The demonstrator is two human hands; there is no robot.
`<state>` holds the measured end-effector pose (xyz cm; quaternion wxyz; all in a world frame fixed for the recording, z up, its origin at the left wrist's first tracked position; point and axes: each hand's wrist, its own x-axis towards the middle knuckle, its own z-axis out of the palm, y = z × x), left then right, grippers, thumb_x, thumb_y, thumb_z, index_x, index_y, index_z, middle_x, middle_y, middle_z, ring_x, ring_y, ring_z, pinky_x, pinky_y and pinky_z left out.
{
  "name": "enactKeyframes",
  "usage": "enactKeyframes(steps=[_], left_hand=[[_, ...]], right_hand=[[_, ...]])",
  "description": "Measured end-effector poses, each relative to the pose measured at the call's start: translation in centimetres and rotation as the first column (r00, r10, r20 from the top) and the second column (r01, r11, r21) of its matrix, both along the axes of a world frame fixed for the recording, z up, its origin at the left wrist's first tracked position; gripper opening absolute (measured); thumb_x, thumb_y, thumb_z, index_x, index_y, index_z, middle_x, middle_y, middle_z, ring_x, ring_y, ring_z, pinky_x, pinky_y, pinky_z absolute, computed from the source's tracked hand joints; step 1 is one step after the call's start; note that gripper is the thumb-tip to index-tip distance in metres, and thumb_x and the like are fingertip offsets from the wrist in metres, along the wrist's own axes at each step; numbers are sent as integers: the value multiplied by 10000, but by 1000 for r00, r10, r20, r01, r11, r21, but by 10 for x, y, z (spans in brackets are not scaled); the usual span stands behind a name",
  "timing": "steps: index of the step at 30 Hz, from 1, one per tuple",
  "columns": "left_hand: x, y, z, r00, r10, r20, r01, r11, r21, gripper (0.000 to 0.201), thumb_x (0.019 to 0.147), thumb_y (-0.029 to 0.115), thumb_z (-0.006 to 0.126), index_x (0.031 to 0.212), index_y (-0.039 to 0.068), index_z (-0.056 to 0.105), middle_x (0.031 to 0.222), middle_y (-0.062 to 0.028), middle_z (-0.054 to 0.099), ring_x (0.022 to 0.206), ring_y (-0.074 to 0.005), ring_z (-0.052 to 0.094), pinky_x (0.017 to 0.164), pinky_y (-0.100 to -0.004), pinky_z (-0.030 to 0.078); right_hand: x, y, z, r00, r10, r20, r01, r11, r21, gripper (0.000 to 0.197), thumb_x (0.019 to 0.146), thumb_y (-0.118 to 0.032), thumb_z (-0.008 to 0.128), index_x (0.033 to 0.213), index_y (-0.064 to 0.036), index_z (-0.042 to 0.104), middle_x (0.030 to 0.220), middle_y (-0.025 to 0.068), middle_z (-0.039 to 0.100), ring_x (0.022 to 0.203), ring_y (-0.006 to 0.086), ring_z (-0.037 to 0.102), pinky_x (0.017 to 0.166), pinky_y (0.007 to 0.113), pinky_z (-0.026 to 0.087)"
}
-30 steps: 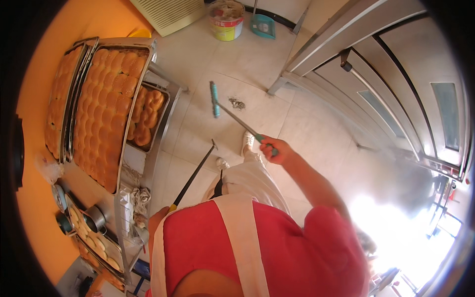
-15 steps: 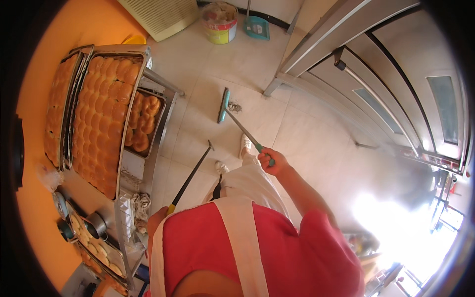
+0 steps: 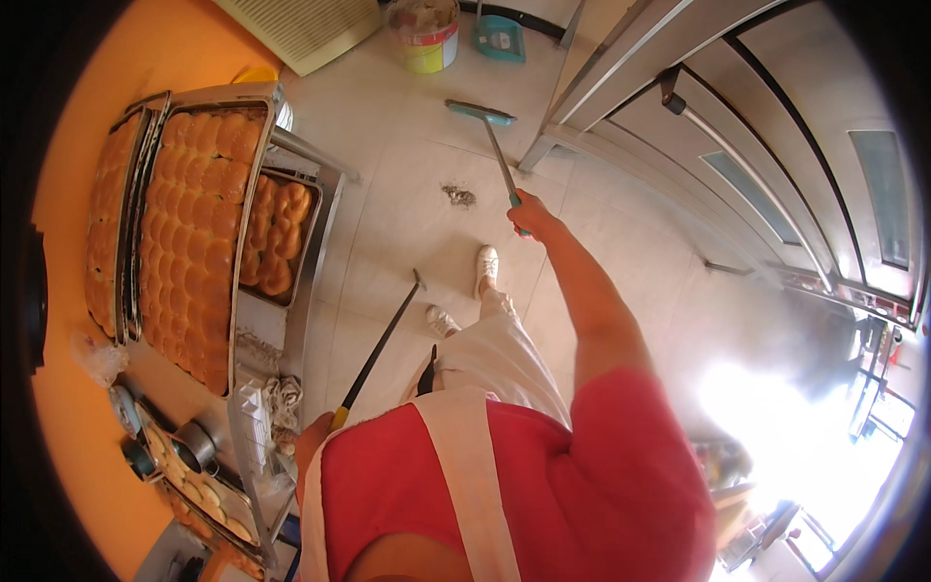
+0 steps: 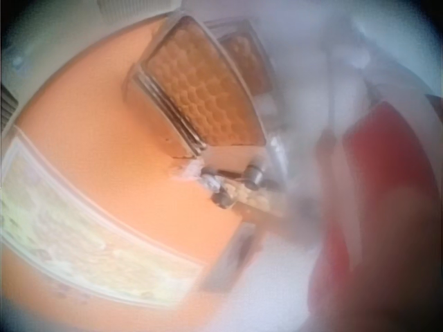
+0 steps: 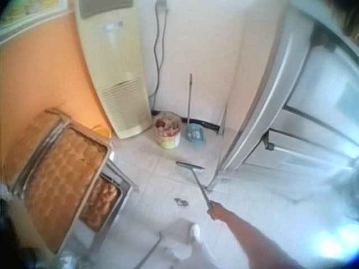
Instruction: The person sweeps the bakery kitchen floor using a broom, pushing debris along the floor tiles and collected it with a dustpan.
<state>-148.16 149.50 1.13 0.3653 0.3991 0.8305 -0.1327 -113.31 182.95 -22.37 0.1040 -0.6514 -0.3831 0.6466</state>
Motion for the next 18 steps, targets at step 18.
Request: enactKeyframes(steps=[18], left_hand=[[2, -24, -11, 999, 38, 6, -38, 998, 46, 173, 760, 211, 523, 900, 113, 546, 736, -142, 595, 704, -337, 570, 596, -416, 450]], right_hand=[[41, -126, 73, 976, 215, 39, -210, 972, -105, 681, 714, -30, 506, 1326, -167, 240, 563, 50, 472, 397, 138, 441, 362, 278, 360]])
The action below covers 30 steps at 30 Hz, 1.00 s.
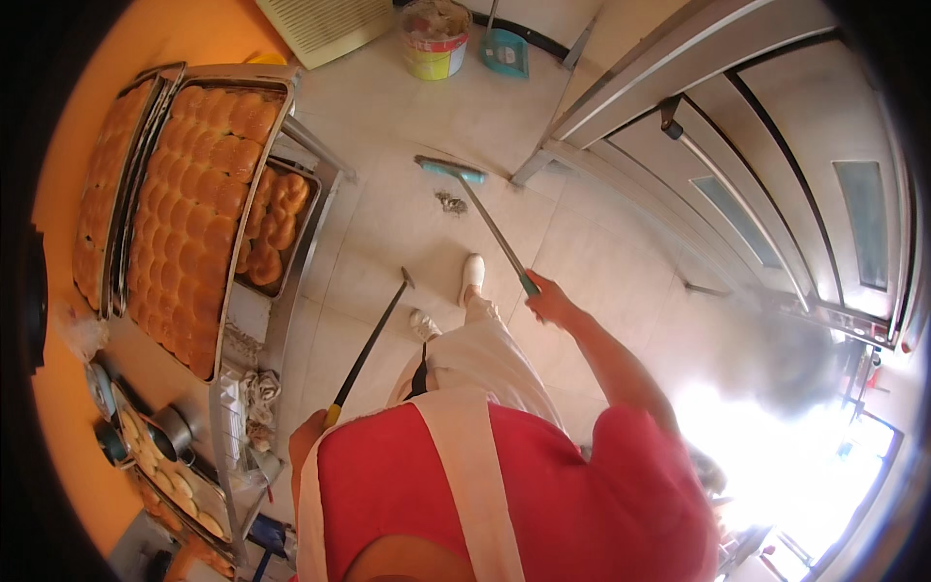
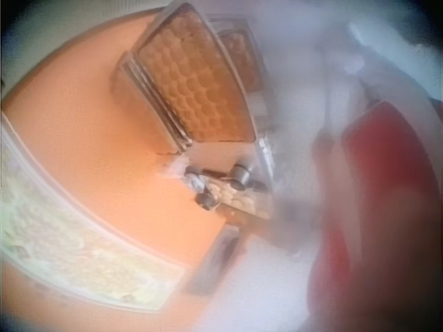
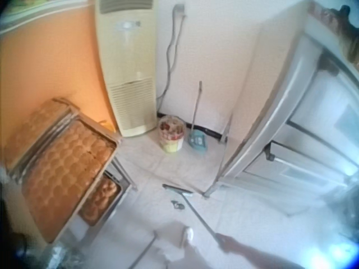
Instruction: The person sweeps the bakery kitchen floor using a broom, pushing debris along the floor tiles and collected it with a dustpan.
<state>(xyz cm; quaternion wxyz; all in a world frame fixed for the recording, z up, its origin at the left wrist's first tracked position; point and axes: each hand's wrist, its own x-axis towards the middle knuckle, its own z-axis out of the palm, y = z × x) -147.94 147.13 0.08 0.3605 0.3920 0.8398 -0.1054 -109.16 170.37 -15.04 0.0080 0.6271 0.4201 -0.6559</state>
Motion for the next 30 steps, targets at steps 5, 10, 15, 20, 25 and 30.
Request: enactKeyframes(steps=[5, 10, 15, 20, 25, 30], left_hand=[[-4, -8, -3, 999, 32, 7, -32, 993, 109, 201, 762, 211, 516, 925, 107, 573, 753, -147, 599, 719, -344, 567, 604, -404, 447], [-22, -17, -20, 982, 158, 98, -165, 984, 65, 313, 744, 231, 533, 1017, 86, 579, 742, -149, 605, 674, -289, 589, 610, -351, 455], [-29, 7, -30, 937, 272, 220, -296, 951, 85, 334, 732, 212, 550, 1030, 66, 581, 668, -106, 600, 568, -179, 580, 554, -290, 446], [-16, 84, 1, 765, 425, 484, -520, 851, 75, 305, 773, 113, 505, 1043, -26, 544, 553, -28, 504, 422, -68, 440, 381, -202, 324], [9, 172, 41, 757, 391, 523, -497, 864, 74, 276, 787, 101, 477, 1028, -15, 547, 559, -25, 486, 386, -57, 389, 350, -190, 285], [25, 227, 52, 758, 318, 570, -461, 879, 122, 298, 763, 106, 485, 1036, 7, 552, 586, -13, 500, 445, -49, 419, 399, -187, 319]], right_hand=[[-43, 46, -37, 962, 204, 182, -218, 974, 61, 643, 717, -49, 464, 1313, -188, 269, 569, 79, 491, 420, 158, 481, 376, 293, 403], [-9, 23, -56, 661, 476, 580, -644, 757, 112, 626, 703, -78, 423, 1297, -220, 290, 892, 201, 582, 770, 306, 588, 650, 391, 467], [53, -28, -31, 961, 131, 242, -173, 972, 162, 644, 693, -46, 541, 1277, -238, 349, 665, 90, 538, 505, 172, 497, 451, 300, 423], [57, -31, 14, 950, -313, -12, 311, 947, -84, 629, 721, -39, 542, 1292, -173, 317, 567, 41, 471, 385, 102, 395, 332, 248, 335], [24, 23, 30, 717, -655, -237, 595, 753, -282, 516, 759, -42, 493, 1240, -154, 344, 589, 35, 439, 427, 96, 388, 363, 234, 327], [9, 115, 34, 506, -773, -383, 627, 635, -451, 168, 771, -47, 468, 894, -132, 391, 615, 23, 434, 443, 75, 398, 372, 216, 326]])
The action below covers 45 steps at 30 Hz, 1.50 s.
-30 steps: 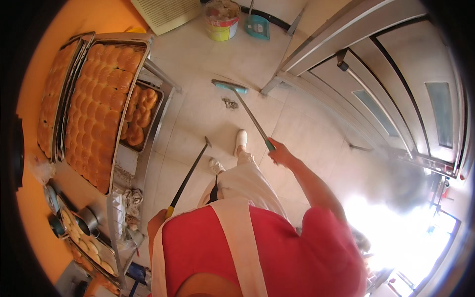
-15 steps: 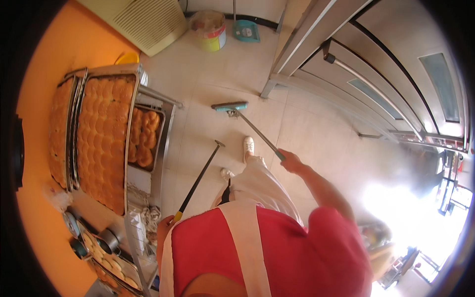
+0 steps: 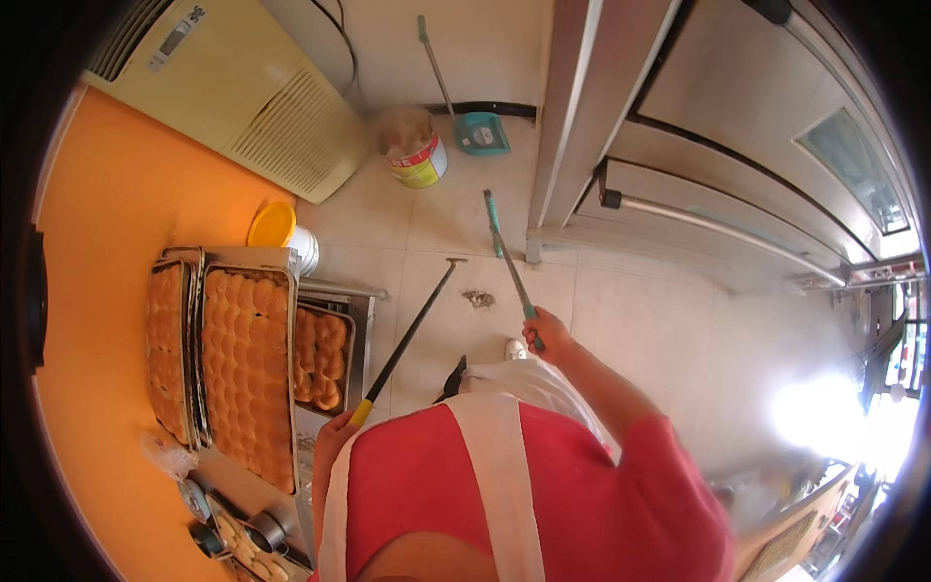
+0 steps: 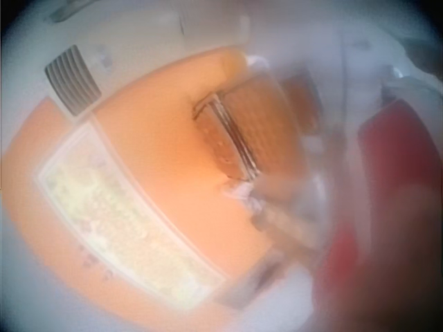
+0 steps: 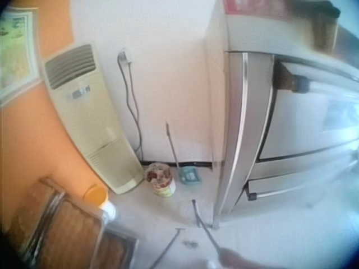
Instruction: The person sweeps the bakery kitchen floor using a broom, pushing debris along the floor tiles and collected it with a dustpan.
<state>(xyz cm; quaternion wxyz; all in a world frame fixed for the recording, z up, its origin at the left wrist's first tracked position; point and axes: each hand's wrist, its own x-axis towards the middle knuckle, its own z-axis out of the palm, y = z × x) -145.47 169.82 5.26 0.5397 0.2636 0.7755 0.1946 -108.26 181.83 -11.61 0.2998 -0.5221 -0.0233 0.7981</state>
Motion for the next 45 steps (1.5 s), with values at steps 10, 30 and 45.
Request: enactKeyframes(steps=[10, 30, 45], left_hand=[[-40, 100, -15, 962, 12, 272, -51, 990, 135, 429, 730, 103, 499, 1146, -2, 480, 769, -42, 571, 665, -70, 527, 589, -192, 408], [-30, 497, -22, 828, -341, 444, 394, 918, -31, 210, 795, 200, 463, 863, 47, 591, 703, -15, 491, 588, -68, 415, 540, -186, 345], [156, 765, -22, 435, -732, 525, 795, 586, 159, 204, 726, 165, 613, 915, 111, 561, 662, 15, 496, 490, -53, 415, 417, -182, 305]], right_hand=[[-31, 149, -18, 975, -188, 116, 199, 975, -99, 135, 726, -43, 508, 774, -124, 411, 611, 35, 458, 490, 123, 458, 393, 226, 362], [-53, 283, -19, 908, -359, 217, 379, 923, -59, 523, 674, 0, 500, 1175, -101, 390, 689, 92, 514, 559, 131, 484, 436, 237, 372], [-16, 379, 44, 683, -718, 133, 727, 687, -22, 279, 799, -166, 484, 1064, -78, 486, 778, 72, 510, 588, 94, 470, 496, 199, 391]])
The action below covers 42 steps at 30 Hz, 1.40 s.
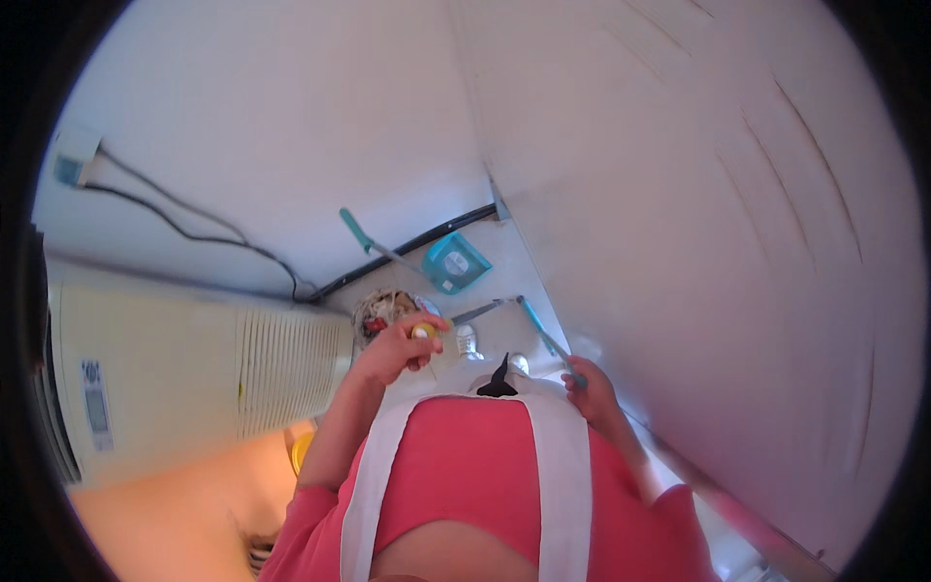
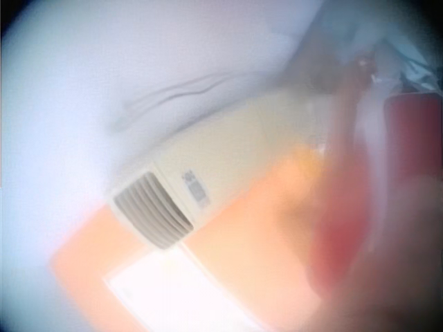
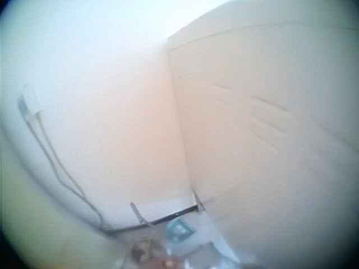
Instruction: The person sweeps the bakery kitchen floor using a broom, pushing debris along the floor tiles and collected it with a dustpan.
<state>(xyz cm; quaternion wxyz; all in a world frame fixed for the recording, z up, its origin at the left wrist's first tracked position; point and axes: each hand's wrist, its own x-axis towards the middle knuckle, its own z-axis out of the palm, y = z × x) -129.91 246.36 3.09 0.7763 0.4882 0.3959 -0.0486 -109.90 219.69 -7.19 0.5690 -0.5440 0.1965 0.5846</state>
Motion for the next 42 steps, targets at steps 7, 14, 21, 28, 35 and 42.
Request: enactKeyframes(steps=[7, 14, 21, 28, 35, 42], left_hand=[[91, 127, -24, 975, -217, 34, 218, 976, -9, 170, 790, 200, 510, 924, 97, 530, 682, -13, 497, 481, -48, 405, 390, -173, 285], [188, 226, -54, 934, -317, -162, 320, 947, -8, 151, 774, 251, 514, 787, 101, 531, 611, -15, 487, 444, -59, 403, 360, -177, 287], [242, 307, -82, 994, 60, 90, -67, 995, 73, 120, 790, 181, 521, 755, 67, 503, 619, -33, 509, 456, -78, 434, 385, -185, 351], [171, 306, -113, 970, -210, -119, 223, 587, 779, 536, 758, 262, 571, 1193, -2, 403, 960, -144, 533, 826, -224, 542, 673, -342, 451], [-1, 298, -145, 621, -77, -780, 781, 146, 608, 664, 687, 447, 607, 1184, 44, 429, 1253, -242, 300, 1165, -374, 303, 934, -453, 299], [-6, 268, -165, 855, -17, -518, 499, 301, 813, 488, 648, 270, 618, 1048, 16, 503, 1088, -243, 381, 838, -395, 522, 749, -415, 444]], right_hand=[[-18, 31, -4, 993, -101, 58, 104, 994, -38, 290, 784, -157, 491, 1058, -64, 500, 764, 77, 520, 611, 118, 490, 515, 231, 412], [-20, 69, 6, 967, -249, 47, 252, 966, -60, 259, 779, -124, 472, 1026, -52, 500, 752, 83, 519, 597, 113, 494, 486, 222, 411], [-36, 87, 17, 931, -363, 44, 365, 928, -80, 252, 782, -93, 456, 1023, -43, 505, 764, 100, 525, 592, 117, 500, 485, 217, 424], [-31, 86, 17, 904, -421, -73, 415, 906, -79, 334, 721, -72, 483, 1055, -64, 486, 879, 141, 500, 619, 97, 472, 524, 201, 410], [-23, 74, 6, 886, -409, -219, 405, 912, -69, 430, 706, -1, 452, 1130, -72, 435, 988, 188, 443, 673, 109, 489, 561, 197, 434], [-14, 73, -16, 885, -381, -268, 369, 925, -95, 420, 756, -4, 466, 1160, -100, 401, 990, 200, 437, 692, 120, 506, 564, 201, 446]])
